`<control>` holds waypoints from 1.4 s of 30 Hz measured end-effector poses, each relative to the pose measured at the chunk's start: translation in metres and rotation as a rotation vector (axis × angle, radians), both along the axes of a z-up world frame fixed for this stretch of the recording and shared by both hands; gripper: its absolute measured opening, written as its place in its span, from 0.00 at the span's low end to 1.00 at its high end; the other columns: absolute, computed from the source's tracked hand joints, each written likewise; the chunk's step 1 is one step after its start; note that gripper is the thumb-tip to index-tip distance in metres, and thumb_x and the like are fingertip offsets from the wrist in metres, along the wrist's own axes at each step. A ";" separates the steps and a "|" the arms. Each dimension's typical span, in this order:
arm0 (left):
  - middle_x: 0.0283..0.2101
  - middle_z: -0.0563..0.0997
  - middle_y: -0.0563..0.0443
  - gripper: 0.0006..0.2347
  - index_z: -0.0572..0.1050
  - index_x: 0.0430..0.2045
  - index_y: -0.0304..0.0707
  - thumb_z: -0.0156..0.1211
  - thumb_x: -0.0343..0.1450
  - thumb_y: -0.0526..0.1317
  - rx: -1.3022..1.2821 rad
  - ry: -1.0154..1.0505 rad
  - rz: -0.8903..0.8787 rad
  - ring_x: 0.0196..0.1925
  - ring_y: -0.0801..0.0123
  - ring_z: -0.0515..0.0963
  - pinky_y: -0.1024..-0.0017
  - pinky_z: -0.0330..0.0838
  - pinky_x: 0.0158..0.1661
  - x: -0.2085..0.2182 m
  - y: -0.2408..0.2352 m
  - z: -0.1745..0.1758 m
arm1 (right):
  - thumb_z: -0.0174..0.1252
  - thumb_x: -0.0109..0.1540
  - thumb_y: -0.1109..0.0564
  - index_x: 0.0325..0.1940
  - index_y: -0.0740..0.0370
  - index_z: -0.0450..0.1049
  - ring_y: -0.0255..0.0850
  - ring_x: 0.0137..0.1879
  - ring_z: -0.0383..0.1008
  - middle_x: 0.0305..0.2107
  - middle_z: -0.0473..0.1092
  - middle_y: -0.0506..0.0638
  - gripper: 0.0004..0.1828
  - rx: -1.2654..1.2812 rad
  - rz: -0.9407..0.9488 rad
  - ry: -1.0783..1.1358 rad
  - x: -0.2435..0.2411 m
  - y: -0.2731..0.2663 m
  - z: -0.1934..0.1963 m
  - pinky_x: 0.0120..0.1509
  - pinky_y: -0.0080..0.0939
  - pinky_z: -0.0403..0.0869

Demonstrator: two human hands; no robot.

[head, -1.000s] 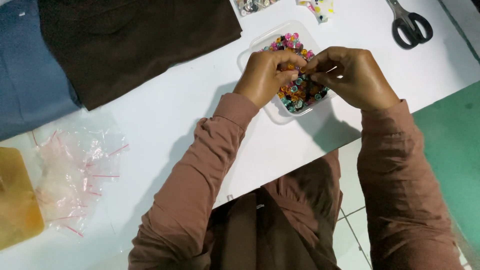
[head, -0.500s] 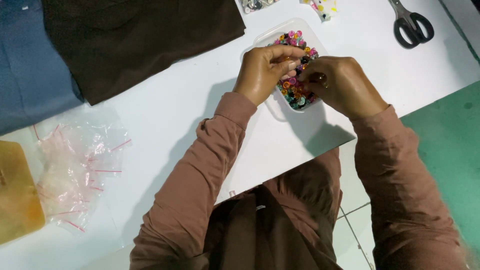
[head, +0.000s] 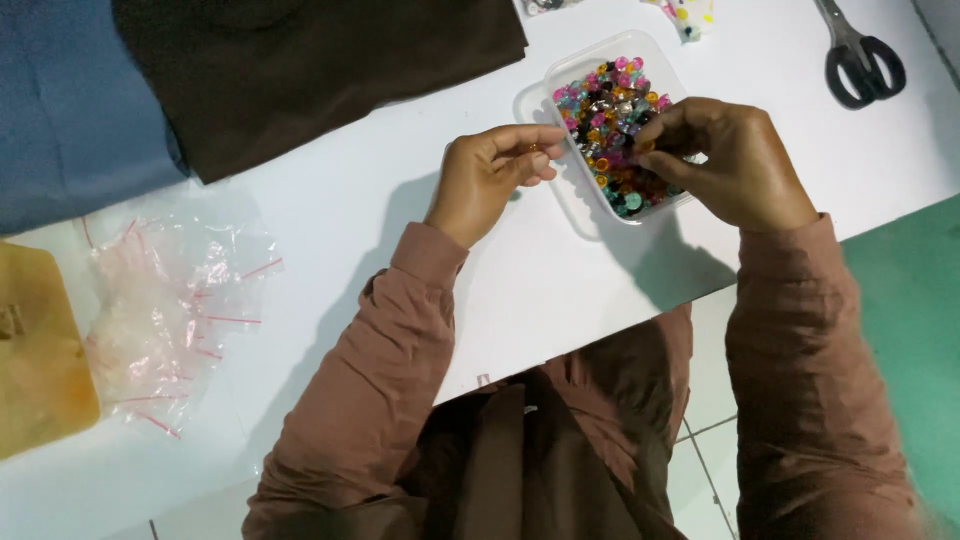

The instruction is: Sorting small colored beads and placing them into individual small plastic zip-lock bags.

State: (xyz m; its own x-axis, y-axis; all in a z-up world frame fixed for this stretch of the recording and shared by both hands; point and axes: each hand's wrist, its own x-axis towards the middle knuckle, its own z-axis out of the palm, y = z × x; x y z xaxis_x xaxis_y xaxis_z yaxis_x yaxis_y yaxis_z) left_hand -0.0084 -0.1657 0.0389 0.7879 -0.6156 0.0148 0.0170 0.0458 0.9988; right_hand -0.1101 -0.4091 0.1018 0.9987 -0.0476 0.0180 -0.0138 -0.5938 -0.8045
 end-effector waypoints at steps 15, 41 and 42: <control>0.50 0.84 0.50 0.19 0.77 0.57 0.46 0.69 0.70 0.34 0.242 -0.696 0.178 0.60 0.57 0.76 0.62 0.71 0.63 0.007 0.125 -0.061 | 0.64 0.60 0.76 0.45 0.71 0.80 0.57 0.42 0.80 0.35 0.77 0.64 0.11 -0.129 0.370 -0.329 0.060 0.170 -0.045 0.45 0.51 0.80; 0.44 0.84 0.60 0.23 0.69 0.64 0.59 0.69 0.74 0.39 0.529 -0.895 0.134 0.55 0.68 0.76 0.62 0.70 0.59 0.014 0.124 -0.066 | 0.60 0.67 0.76 0.51 0.79 0.75 0.54 0.50 0.79 0.43 0.75 0.66 0.08 0.189 0.267 -0.257 0.054 0.156 -0.059 0.53 0.53 0.80; 0.44 0.84 0.61 0.23 0.68 0.64 0.60 0.69 0.74 0.40 0.541 -0.905 0.134 0.55 0.69 0.76 0.62 0.69 0.59 0.014 0.126 -0.064 | 0.60 0.68 0.76 0.51 0.79 0.75 0.52 0.50 0.79 0.42 0.75 0.65 0.08 0.206 0.267 -0.250 0.054 0.156 -0.059 0.53 0.52 0.80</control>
State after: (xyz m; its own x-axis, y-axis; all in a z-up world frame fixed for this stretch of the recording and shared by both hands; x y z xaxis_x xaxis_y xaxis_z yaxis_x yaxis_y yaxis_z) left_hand 0.0054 -0.0397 -0.0252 0.6823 -0.6249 0.3794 -0.7149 -0.4618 0.5250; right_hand -0.0561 -0.2526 0.0425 0.9426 0.1846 0.2782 0.3293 -0.3766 -0.8658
